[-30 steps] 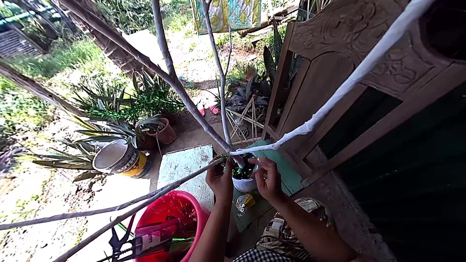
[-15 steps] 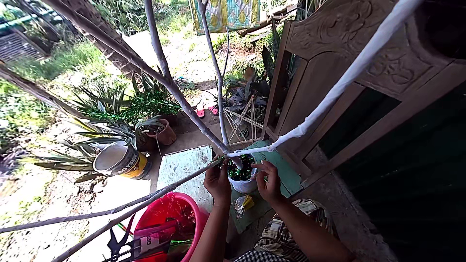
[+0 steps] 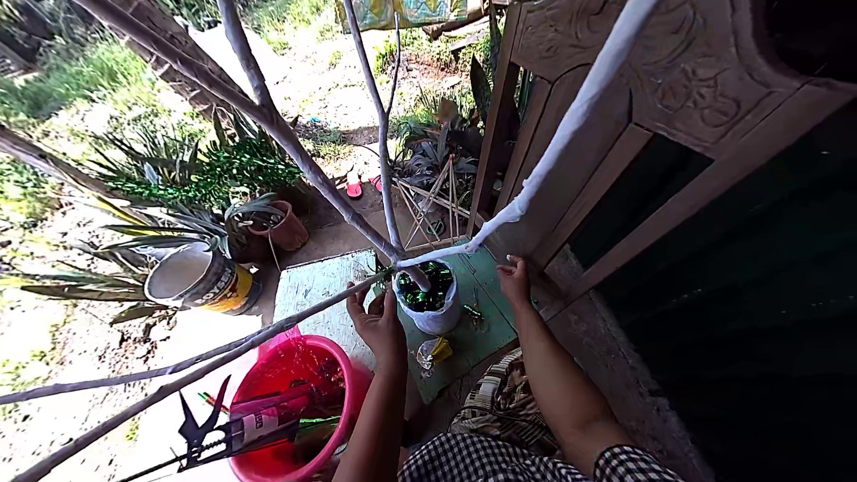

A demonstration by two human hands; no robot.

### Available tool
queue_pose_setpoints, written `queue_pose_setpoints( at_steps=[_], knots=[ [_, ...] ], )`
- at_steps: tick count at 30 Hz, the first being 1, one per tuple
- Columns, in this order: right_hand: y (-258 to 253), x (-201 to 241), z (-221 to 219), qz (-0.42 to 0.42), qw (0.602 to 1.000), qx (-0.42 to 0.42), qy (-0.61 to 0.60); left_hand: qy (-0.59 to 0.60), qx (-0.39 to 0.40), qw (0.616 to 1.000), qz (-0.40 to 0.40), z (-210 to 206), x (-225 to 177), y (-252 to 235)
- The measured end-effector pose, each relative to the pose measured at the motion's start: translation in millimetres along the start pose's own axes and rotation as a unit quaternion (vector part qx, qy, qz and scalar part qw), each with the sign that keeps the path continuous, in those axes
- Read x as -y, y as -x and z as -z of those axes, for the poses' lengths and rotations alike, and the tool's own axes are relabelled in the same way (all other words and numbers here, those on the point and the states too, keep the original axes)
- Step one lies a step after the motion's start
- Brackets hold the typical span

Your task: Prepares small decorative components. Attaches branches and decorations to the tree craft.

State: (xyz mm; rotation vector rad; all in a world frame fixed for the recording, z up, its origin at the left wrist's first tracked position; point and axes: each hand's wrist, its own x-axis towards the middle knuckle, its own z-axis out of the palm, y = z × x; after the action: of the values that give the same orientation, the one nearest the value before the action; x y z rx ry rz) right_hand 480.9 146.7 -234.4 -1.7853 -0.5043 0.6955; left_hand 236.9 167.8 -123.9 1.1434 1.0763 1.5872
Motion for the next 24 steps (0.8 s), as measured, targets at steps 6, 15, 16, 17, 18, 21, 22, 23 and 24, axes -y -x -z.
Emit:
queue_pose_setpoints(
  at_steps=[6,15,16,17,18,21,22,23,24],
  knots=[
    [12,-31,-38,-0.113,0.946,0.141,0.267,-0.048,-0.058,0.994,0.077,25,6,5],
    [26,-62,-67,-0.074,0.891,0.176,0.411,0.051,-0.041,0.995,0.076,32,-5,29],
    [26,-60,-67,-0.085,0.894,0.173,0.404,0.057,-0.033,0.996,0.068,32,-5,32],
    [26,-57,-64,-0.102,0.898,0.17,0.392,0.056,-0.023,0.996,0.065,34,-6,36],
    [26,-55,-61,-0.121,0.906,0.162,0.373,0.051,-0.017,0.996,0.066,35,-6,39],
    [22,-53,-56,-0.175,0.916,0.131,0.336,0.03,-0.015,0.997,0.073,37,-8,46],
    [21,-53,-55,-0.19,0.918,0.123,0.325,0.021,-0.014,0.997,0.078,35,-8,47],
    [21,-54,-54,-0.206,0.92,0.116,0.311,0.01,-0.006,0.996,0.087,34,-9,49],
    [21,-54,-52,-0.222,0.923,0.106,0.295,-0.006,0.008,0.995,0.101,33,-9,52]
  ],
)
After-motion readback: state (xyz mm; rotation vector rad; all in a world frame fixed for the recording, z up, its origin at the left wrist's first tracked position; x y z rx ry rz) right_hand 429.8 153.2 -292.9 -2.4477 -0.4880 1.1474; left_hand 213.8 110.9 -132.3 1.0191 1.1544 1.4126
